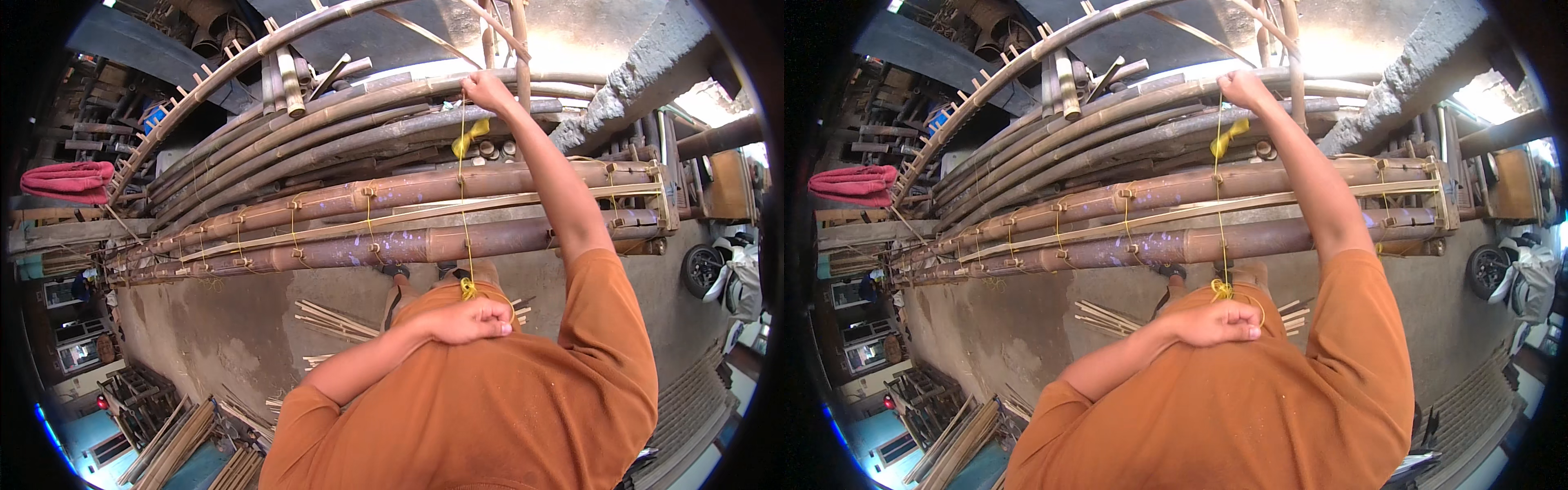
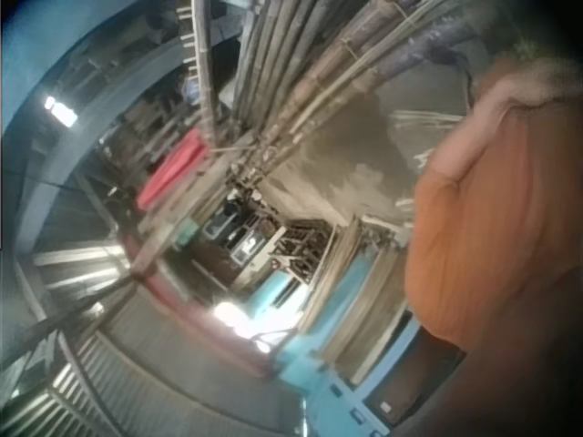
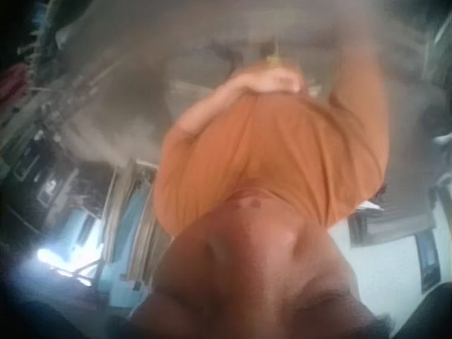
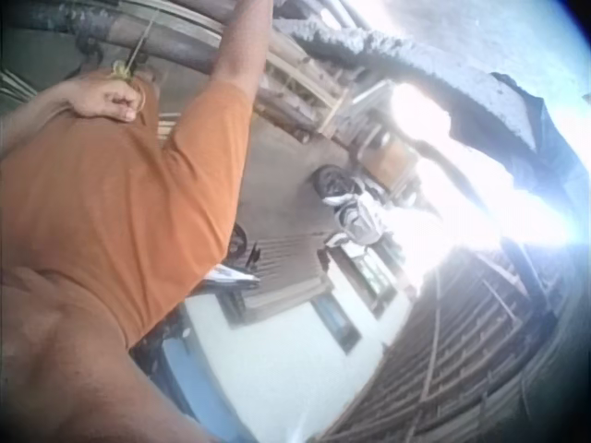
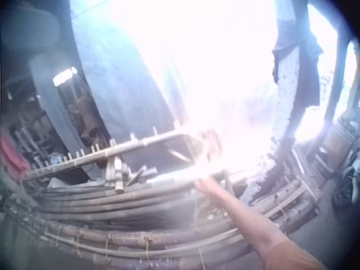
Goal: The person gathers thin bamboo strips from the floor, places them on a curved bamboo frame, and secures them with yellow string. The person measures the frame with a tape measure and continues tying additional strips to the structure.
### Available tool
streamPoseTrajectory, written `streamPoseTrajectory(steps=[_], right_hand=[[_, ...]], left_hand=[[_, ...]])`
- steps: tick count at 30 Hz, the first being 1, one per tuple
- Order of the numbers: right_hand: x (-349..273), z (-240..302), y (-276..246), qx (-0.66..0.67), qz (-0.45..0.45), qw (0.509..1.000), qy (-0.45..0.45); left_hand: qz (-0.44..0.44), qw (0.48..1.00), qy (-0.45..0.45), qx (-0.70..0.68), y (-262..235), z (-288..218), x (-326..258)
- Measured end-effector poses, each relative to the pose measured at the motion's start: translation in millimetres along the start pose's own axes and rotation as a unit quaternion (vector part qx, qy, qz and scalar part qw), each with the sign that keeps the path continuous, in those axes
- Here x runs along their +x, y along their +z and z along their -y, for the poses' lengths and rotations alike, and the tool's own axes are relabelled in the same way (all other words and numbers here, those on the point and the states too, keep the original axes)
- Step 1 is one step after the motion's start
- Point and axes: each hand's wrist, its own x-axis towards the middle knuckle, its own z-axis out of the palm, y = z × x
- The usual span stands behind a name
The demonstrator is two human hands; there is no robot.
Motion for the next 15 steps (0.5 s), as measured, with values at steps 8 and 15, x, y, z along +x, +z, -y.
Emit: streamPoseTrajectory(steps=[8, 15], right_hand=[[-140.4, 98.3, -4.7, 0.09, 0.044, 0.961, -0.259], [-256.5, 100.4, 32.7, 0.008, 0.205, 0.965, -0.166]], left_hand=[[-0.12, 0.911, -0.16, 0.362, -85.1, 127.4, 17.5], [0.042, 0.955, -0.152, 0.252, -102.2, -25.8, -70.9]])
